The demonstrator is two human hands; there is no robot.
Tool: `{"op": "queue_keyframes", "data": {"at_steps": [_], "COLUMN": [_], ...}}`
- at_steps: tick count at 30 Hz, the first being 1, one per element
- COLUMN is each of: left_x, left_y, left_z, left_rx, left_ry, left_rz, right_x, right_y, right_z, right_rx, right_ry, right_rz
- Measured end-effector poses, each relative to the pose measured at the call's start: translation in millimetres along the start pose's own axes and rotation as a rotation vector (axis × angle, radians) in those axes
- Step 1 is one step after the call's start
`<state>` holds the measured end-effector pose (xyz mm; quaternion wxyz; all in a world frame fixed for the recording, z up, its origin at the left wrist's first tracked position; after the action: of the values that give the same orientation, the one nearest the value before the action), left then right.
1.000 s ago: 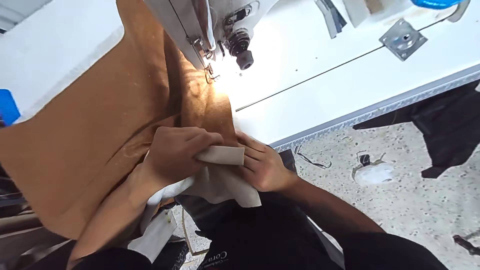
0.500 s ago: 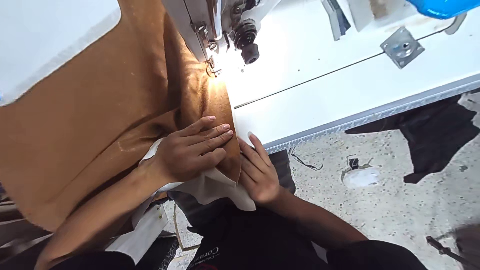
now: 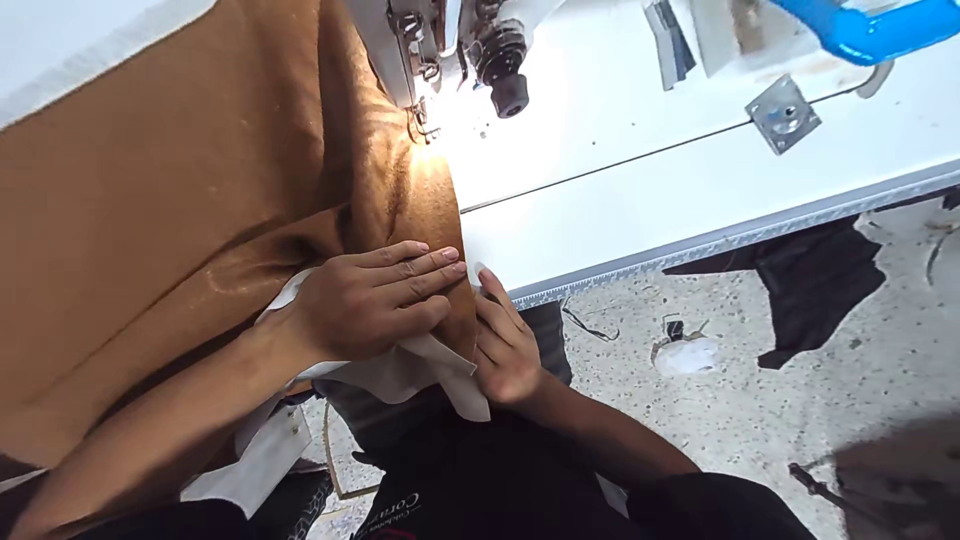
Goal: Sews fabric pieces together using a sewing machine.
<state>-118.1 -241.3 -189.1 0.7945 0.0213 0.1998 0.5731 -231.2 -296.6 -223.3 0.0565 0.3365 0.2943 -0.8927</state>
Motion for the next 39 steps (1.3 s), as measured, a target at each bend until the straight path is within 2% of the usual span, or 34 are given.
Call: {"op": "queue_keyframes", "data": {"at_steps": [4,15,30,39], "left_x": [4.5,3.7,2.7,0.3], "left_y": [-5.9,-11.8,-24.5,-30.6], "left_z": [5.3,6.9,9.9,7.2], "left_rx": [0.085,0.106,0.144,0.067], "left_ry": [0.020,0.020,0.038,-0.007], "left_rz": [-0.013,-0.009,0.030,0.043], "right_x": [-1.4,-6.9,-15.7,-21.9], "right_y": [-1.1,-0.7,7.1,12.6], "right_z": [-1.7,-3.4,-7.3,-9.9], "right_rx": [0.044,0.023,0.025,0.033], "right_ry": [0.010,0.043,0.012,-0.078], "right_rz": [-0.012,-0.064,-0.084,-0.121]}}
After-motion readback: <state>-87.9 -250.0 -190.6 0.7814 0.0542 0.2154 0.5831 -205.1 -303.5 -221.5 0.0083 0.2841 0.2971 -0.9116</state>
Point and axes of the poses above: each hand's wrist, its own x-axis away from the middle knuckle, its own z-axis out of the back of the hand, y = z × x, the point moved 9 cm from there along -x, towards the middle knuckle, and after that the axes turned 3 degrees about -y, right-handed, at the moved point
